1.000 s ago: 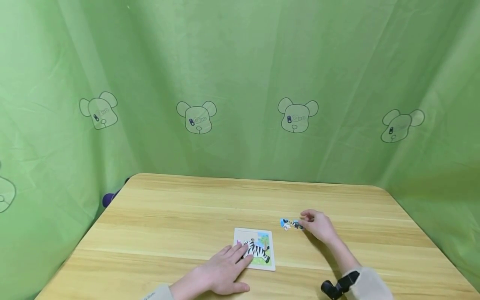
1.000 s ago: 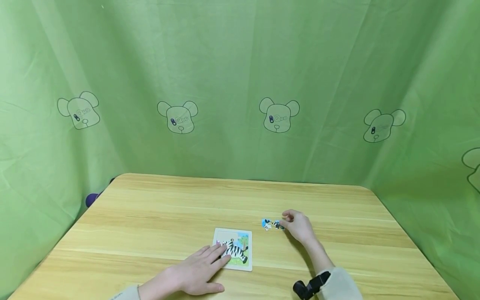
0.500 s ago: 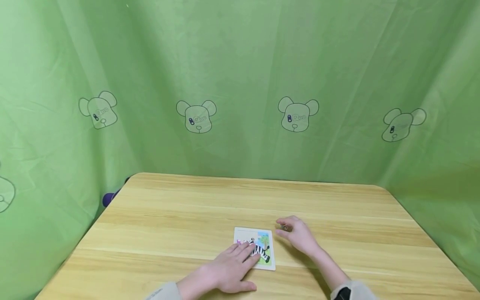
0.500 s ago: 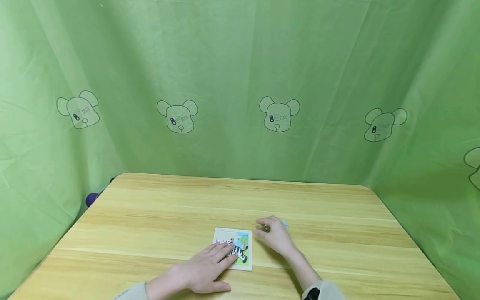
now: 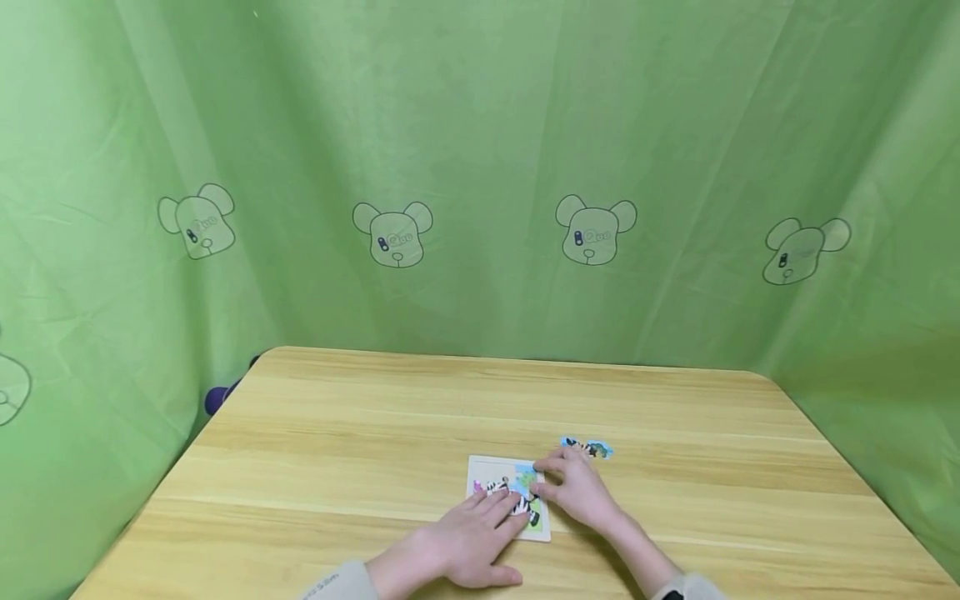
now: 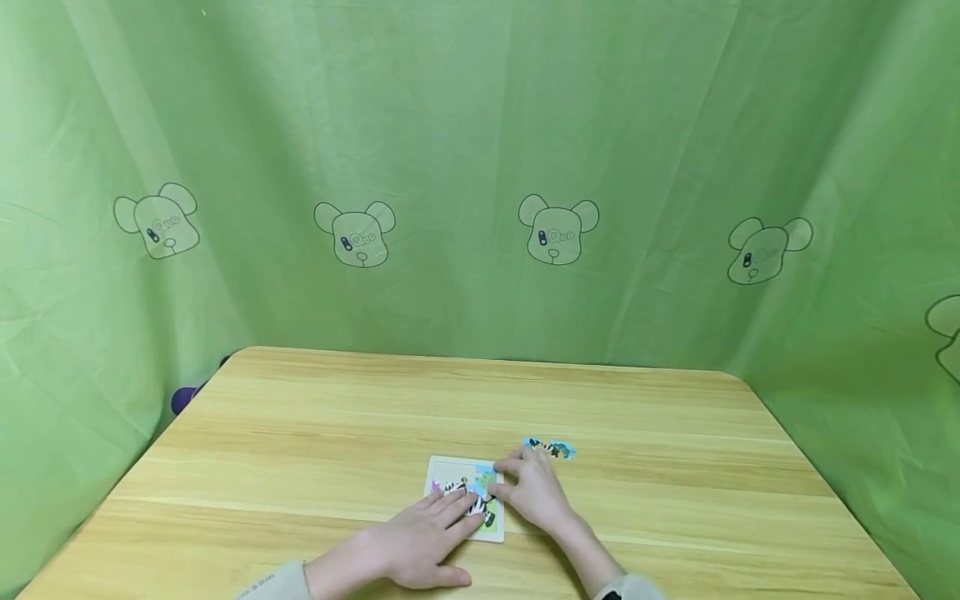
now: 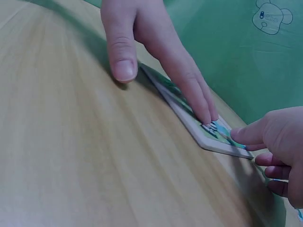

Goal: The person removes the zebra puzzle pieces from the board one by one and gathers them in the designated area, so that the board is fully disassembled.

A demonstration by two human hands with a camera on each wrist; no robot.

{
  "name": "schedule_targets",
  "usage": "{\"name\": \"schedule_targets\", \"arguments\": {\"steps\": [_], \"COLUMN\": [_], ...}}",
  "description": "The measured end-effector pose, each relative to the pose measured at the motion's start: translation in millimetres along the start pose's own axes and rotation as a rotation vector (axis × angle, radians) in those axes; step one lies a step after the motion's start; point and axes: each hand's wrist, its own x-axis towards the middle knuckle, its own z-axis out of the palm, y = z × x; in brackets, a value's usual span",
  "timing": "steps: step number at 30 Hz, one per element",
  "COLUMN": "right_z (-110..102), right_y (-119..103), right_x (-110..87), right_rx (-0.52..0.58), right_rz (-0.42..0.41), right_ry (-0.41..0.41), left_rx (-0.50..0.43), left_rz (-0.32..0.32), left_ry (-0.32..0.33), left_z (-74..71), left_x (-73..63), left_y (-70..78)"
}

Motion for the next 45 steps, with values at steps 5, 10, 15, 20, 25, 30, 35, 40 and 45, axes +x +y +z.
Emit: {"name": "schedule_targets", "arguments": {"steps": [5, 10, 15, 20, 25, 30, 35, 40, 45], "right_z": [3.7, 5.0, 6.3, 7.4, 9.3, 9.3, 7.1, 8.8, 13.0], "right_y": [-2.7, -9.7, -18.0, -25.1, -27.1, -25.3, -24.6, -27.1, -26.8], "right_x": [-1.4, -2.0, -2.3, -1.1, 2.0, 5.2, 6.7, 6.2, 4.1], "right_rx": [-0.064, -0.069, -0.031, -0.024, -0.029, -0.014, 0.035, 0.056, 0.104], "right_rz": [-0.016, 0.001, 0.037, 0.085, 0.105, 0.126, 0.166, 0.173, 0.152], "right_ry": [0.023, 0.015, -0.008, -0.001, 0.016, 0.003, 0.001, 0.036, 0.071], "left_rx": [0.003, -0.002, -0.018, -0.018, -0.025, -0.027, -0.036, -0.031, -0.029], "left_rz": [-0.001, -0.003, 0.002, 0.003, 0.003, 0.000, 0.002, -0.002, -0.003], "left_ry": [-0.003, 0.001, -0.012, -0.011, -0.009, -0.011, -0.017, -0.021, -0.016], "left_z": [0.7, -0.1, -0.5, -1.3, -2.2, -1.1, -1.3, -1.7, -0.8], "left_x": [0.0, 0.0, -0.2, -0.5, -0.9, -0.9, -1.2, -1.4, -2.4], "left_y": [-0.6, -1.5, -1.1, -1.1, -1.1, -0.7, -0.8, -1.3, -0.7]}}
